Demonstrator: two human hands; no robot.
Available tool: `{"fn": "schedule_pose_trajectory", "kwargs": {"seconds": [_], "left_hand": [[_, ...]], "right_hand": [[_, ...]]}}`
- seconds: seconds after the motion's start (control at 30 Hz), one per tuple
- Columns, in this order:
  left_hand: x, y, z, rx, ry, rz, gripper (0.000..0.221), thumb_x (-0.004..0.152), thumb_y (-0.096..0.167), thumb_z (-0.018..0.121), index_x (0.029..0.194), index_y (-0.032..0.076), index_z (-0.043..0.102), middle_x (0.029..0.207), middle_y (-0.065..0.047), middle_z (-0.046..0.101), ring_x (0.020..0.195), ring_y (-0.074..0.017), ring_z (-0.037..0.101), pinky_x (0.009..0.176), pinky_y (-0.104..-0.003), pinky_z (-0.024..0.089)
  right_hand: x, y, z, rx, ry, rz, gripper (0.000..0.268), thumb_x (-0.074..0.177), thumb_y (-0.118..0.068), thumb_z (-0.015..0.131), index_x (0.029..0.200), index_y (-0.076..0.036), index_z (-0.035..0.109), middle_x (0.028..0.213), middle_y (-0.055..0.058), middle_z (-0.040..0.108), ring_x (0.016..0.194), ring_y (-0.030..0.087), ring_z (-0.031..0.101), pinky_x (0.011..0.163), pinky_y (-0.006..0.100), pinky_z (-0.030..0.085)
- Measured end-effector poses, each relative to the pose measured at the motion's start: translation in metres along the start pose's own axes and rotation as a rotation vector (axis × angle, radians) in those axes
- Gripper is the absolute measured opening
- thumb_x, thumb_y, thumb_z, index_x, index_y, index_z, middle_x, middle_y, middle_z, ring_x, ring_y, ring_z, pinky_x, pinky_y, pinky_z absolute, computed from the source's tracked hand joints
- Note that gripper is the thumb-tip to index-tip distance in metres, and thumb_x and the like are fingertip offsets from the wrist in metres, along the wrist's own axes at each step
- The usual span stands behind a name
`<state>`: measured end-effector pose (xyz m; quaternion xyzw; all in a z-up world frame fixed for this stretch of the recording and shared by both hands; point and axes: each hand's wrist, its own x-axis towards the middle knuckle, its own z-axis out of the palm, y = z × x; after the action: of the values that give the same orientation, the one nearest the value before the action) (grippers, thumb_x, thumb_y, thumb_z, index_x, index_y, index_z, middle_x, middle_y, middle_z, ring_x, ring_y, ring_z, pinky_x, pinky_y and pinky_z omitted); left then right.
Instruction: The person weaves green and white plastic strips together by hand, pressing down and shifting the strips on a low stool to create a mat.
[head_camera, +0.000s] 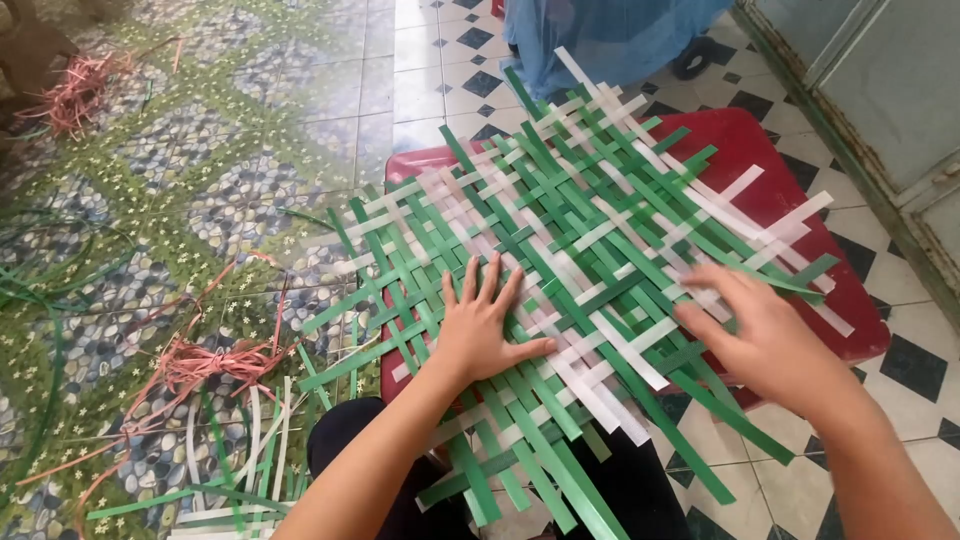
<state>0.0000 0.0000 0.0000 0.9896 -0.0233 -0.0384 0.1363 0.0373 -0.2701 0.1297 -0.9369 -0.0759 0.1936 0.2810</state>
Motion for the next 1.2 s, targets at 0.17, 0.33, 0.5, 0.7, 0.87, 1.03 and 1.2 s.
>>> {"fn": "schedule_pose_trajectory", "kwargs": {"seconds": [0.17, 0.33, 0.5, 0.7, 0.87, 1.03, 1.2], "left_hand": [[0.001, 0.000, -0.008, 0.034, 0.002, 0.051, 0.108, 0.070, 0.088, 0.041, 0.153, 0.020, 0.028, 0.162, -0.014, 0.016, 0.148, -0.0410, 0.009, 0.114, -0.068, 0.003], [0.003, -0.008, -0.010, 0.049, 0.014, 0.142, 0.104, 0.072, 0.085, 0.042, 0.152, 0.020, 0.031, 0.161, -0.013, 0.021, 0.148, -0.0403, 0.013, 0.115, -0.067, 0.005], [0.005, -0.015, -0.006, 0.073, 0.031, 0.221, 0.102, 0.071, 0.085, 0.043, 0.152, 0.022, 0.032, 0.160, -0.012, 0.024, 0.147, -0.0376, 0.018, 0.114, -0.067, 0.005], [0.011, -0.016, -0.007, 0.061, 0.038, 0.242, 0.102, 0.071, 0.085, 0.042, 0.151, 0.022, 0.034, 0.160, -0.011, 0.025, 0.147, -0.0364, 0.019, 0.113, -0.069, 0.006], [0.024, -0.021, -0.014, 0.037, 0.015, 0.250, 0.100, 0.074, 0.083, 0.041, 0.152, 0.022, 0.031, 0.160, -0.010, 0.023, 0.148, -0.0334, 0.019, 0.115, -0.066, 0.006], [0.043, -0.016, -0.023, -0.095, 0.002, 0.102, 0.115, 0.073, 0.086, 0.036, 0.155, 0.009, 0.015, 0.161, -0.018, 0.015, 0.150, -0.0334, 0.011, 0.119, -0.059, 0.006], [0.075, -0.010, -0.018, -0.124, -0.015, -0.159, 0.116, 0.077, 0.089, 0.031, 0.152, 0.000, 0.022, 0.160, -0.023, 0.014, 0.150, -0.0344, 0.009, 0.121, -0.050, 0.009]], "right_hand": [[0.121, 0.036, 0.041, -0.191, 0.211, -0.246, 0.081, 0.092, -0.065, 0.043, 0.146, -0.005, 0.038, 0.156, 0.025, 0.024, 0.145, 0.045, 0.018, 0.115, 0.061, 0.020], [0.172, 0.046, 0.063, -0.414, 0.297, -0.247, 0.087, 0.095, -0.066, 0.034, 0.152, -0.001, 0.029, 0.161, 0.026, 0.013, 0.148, 0.046, 0.005, 0.117, 0.062, 0.008], [0.191, 0.057, 0.088, -0.504, 0.207, -0.322, 0.098, 0.089, -0.082, 0.016, 0.155, -0.010, 0.026, 0.162, 0.016, 0.017, 0.149, 0.039, 0.009, 0.119, 0.058, 0.007], [0.197, 0.067, 0.089, -0.509, 0.209, -0.400, 0.092, 0.092, -0.076, 0.018, 0.153, -0.008, 0.032, 0.160, 0.017, 0.024, 0.148, 0.040, 0.016, 0.119, 0.054, 0.013], [0.185, 0.052, 0.086, -0.543, 0.252, -0.384, 0.093, 0.089, -0.077, 0.024, 0.152, -0.009, 0.031, 0.161, 0.017, 0.022, 0.148, 0.037, 0.017, 0.120, 0.053, 0.013], [0.173, 0.037, 0.087, -0.514, 0.206, -0.238, 0.106, 0.083, -0.086, 0.019, 0.155, -0.009, 0.020, 0.163, 0.018, 0.011, 0.150, 0.035, 0.006, 0.121, 0.052, 0.007], [0.163, 0.024, 0.086, -0.474, 0.281, -0.109, 0.108, 0.084, -0.084, 0.027, 0.153, -0.001, 0.023, 0.159, 0.023, 0.019, 0.147, 0.040, 0.016, 0.120, 0.052, 0.014]]}}
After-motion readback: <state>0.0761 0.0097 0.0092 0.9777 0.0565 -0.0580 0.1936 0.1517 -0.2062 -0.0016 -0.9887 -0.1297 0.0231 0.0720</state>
